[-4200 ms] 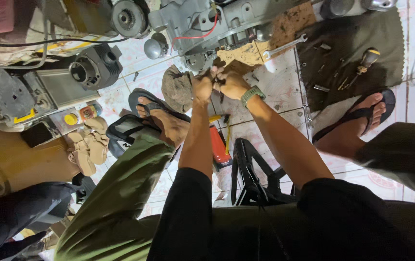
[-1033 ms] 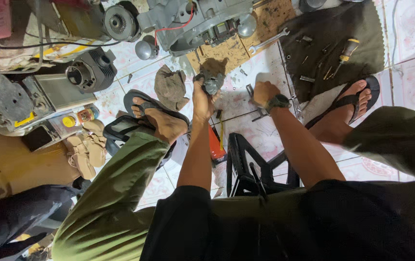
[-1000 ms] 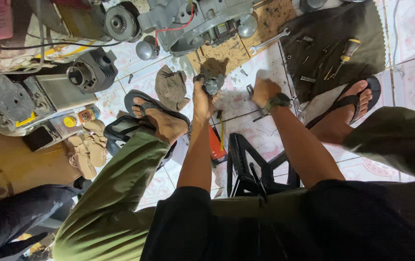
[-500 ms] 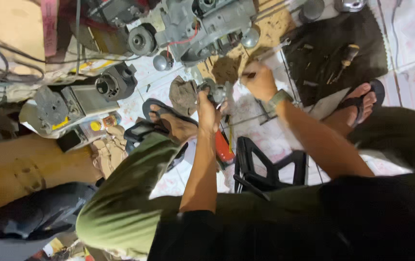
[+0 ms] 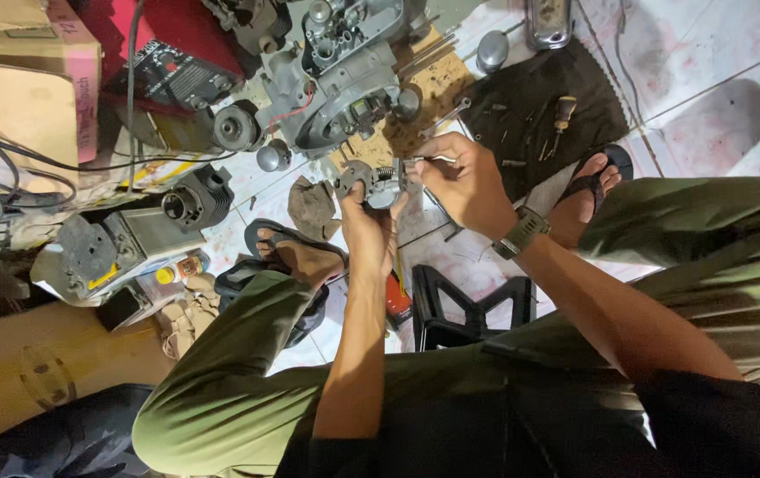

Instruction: The person works on a disassembled engine block placed on the floor, using a screwdriver to remove a component. They then use a wrench to loosen and remove a bolt from the engine part, followed by using pliers to extract a small piece. Finally, they use a wrench to tighten a bolt on a separate metal component held in their hand.

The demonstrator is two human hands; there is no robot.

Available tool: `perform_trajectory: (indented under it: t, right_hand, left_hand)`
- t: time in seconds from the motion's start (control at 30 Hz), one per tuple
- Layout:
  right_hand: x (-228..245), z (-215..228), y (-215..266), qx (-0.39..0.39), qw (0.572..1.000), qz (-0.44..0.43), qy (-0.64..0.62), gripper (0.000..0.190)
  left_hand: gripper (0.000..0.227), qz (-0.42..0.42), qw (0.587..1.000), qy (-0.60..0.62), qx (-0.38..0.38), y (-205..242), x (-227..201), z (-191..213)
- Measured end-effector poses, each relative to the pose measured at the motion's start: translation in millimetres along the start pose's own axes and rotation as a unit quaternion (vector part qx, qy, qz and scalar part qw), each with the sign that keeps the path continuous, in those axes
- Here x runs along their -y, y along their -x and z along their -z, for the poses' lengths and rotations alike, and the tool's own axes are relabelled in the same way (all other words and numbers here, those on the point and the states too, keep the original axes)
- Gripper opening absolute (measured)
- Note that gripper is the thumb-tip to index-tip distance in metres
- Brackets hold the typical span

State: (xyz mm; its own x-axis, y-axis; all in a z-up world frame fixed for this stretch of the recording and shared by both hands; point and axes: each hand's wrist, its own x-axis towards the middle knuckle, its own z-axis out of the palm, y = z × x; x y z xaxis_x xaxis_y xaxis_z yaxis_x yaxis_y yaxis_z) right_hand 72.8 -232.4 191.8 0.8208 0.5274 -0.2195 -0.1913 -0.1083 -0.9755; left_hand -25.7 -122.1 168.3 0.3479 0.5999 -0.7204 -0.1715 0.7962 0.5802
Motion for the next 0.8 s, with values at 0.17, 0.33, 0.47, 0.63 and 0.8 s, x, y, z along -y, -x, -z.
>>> perform_trajectory:
  t: [0.17, 0.33, 0.47, 0.63, 0.8]
  right_hand:
    - [4.7, 0.8, 2.4, -0.002, 0.994, -0.007, -0.113, 0.019]
    - [-12.4, 4.2, 5.7, 0.019, 0.994, -0.012, -0.104, 0.018]
    - [-8.1, 2.1, 7.3, 0.026, 0.996, 0.0, -0.091, 0.016]
    - [-10.8, 2.4, 5.4, 0.029, 0.996, 0.004, -0.09, 0.017]
    - [-15.1, 5.5, 7.6, 0.042, 0.997, 0.021, -0.064, 0.016]
  left_hand:
    - [0.032, -0.045, 0.998, 0.021, 0.028, 18.2, 5.0, -14.4]
    - [0.027, -0.045, 0.998, 0.038, -0.002, 7.4, 21.3, 8.3]
    - [0.026, -0.067, 0.997, 0.025, -0.001, 16.4, 10.8, -3.1]
    - [0.022, -0.086, 0.996, 0.014, 0.003, -7.2, 22.1, 14.3]
    - [0.02, -0.092, 0.996, 0.0, -0.005, -8.7, 20.6, 22.5]
